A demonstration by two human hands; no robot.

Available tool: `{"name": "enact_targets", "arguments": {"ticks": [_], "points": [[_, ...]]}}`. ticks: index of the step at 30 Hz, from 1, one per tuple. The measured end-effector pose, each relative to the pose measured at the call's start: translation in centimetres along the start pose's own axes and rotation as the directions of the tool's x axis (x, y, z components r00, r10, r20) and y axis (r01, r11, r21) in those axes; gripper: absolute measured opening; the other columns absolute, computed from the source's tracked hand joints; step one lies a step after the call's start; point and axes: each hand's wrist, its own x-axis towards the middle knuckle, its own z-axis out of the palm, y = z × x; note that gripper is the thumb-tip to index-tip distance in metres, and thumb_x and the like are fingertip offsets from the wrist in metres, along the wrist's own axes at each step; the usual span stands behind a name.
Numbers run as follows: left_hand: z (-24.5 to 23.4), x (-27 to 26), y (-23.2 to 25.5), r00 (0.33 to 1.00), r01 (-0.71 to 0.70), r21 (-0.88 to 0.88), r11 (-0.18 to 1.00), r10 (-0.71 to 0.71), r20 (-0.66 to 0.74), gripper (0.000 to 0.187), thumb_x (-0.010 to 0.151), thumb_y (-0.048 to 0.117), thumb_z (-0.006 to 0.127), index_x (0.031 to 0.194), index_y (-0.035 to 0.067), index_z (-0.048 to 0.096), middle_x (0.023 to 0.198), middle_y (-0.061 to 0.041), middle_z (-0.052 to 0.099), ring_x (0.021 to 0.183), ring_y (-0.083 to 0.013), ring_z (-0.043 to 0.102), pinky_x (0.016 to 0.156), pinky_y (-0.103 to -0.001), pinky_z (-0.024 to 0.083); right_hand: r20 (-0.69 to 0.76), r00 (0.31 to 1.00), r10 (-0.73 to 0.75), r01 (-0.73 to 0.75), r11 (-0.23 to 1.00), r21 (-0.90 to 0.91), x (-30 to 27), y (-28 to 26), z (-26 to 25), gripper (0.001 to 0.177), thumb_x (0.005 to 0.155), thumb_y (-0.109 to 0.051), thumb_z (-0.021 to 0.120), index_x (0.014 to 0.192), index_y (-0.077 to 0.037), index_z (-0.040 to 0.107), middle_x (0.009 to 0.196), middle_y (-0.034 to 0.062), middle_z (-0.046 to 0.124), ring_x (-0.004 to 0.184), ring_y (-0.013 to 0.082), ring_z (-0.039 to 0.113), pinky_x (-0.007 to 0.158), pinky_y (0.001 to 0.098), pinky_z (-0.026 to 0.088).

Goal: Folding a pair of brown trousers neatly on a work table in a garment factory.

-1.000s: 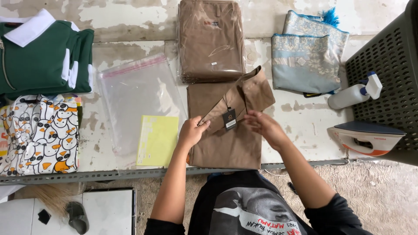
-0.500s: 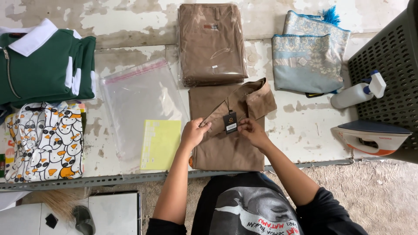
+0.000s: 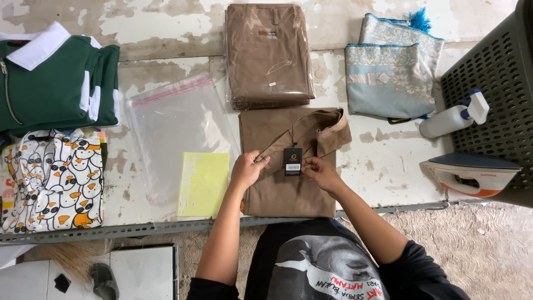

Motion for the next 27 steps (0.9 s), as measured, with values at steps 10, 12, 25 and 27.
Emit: {"name": "enact_targets", "arguments": {"ticks": [10,12,25,27], "points": [[-0.1,-0.7,0.8,1.0,0.001,0.011,1.0,-0.001,0.001,0.03,0.09,0.033,0.067,0.112,0.016,0.079,0.106,-0.014,0.077,0.109,-0.0427,0.067,0.09,-0.049,0.053,0.02,1.0,-0.021,0.021,1.0,0.002,0.2,1.3,-0.5,0.029,0.094,-0.005,0.067,0.122,-0.002,0.069,0.094,0.0082,0.072,0.089,0.0155,0.066,0.079,0.027,0.059],[0.0,-0.7,0.8,1.0,0.004,0.011,1.0,-0.004,0.003,0.029,0.09,0.033,0.067,0.111,0.017,0.079,0.106,-0.013,0.077,0.11,-0.0415,0.067,0.091,-0.049,0.053,0.034,0.999,-0.039,0.04,0.999,-0.005,0.1,1.0,-0.5,0.027,0.094,-0.004,0.066,0.121,-0.002,0.07,0.091,0.0082,0.073,0.085,0.0154,0.067,0.077,0.0285,0.06],[3.2,-4.8,-2.5,0.937,-0.336,0.372,0.865,0.346,0.042,0.015,0.094,0.011,0.065,0.101,0.012,0.078,0.096,-0.012,0.079,0.096,-0.0332,0.075,0.081,-0.042,0.059,0.11,0.938,0.33,-0.32,0.942,-0.098,-6.5,5.9,-4.4,0.035,0.101,-0.021,0.053,0.119,0.002,0.072,0.09,0.0163,0.076,0.08,0.0197,0.071,0.07,0.0275,0.057],[5.7,-5.5,-6.4,0.802,-0.561,0.453,0.693,0.591,0.09,0.034,0.097,0.003,0.057,0.124,0.018,0.072,0.121,-0.008,0.074,0.12,-0.0319,0.065,0.095,-0.046,0.057,0.052,0.909,0.413,-0.392,0.806,0.444,-7.3,8.5,-5.9,0.054,0.098,-0.04,0.055,0.14,-0.004,0.056,0.123,0.0262,0.068,0.11,0.0374,0.069,0.093,0.0459,0.057]]}}
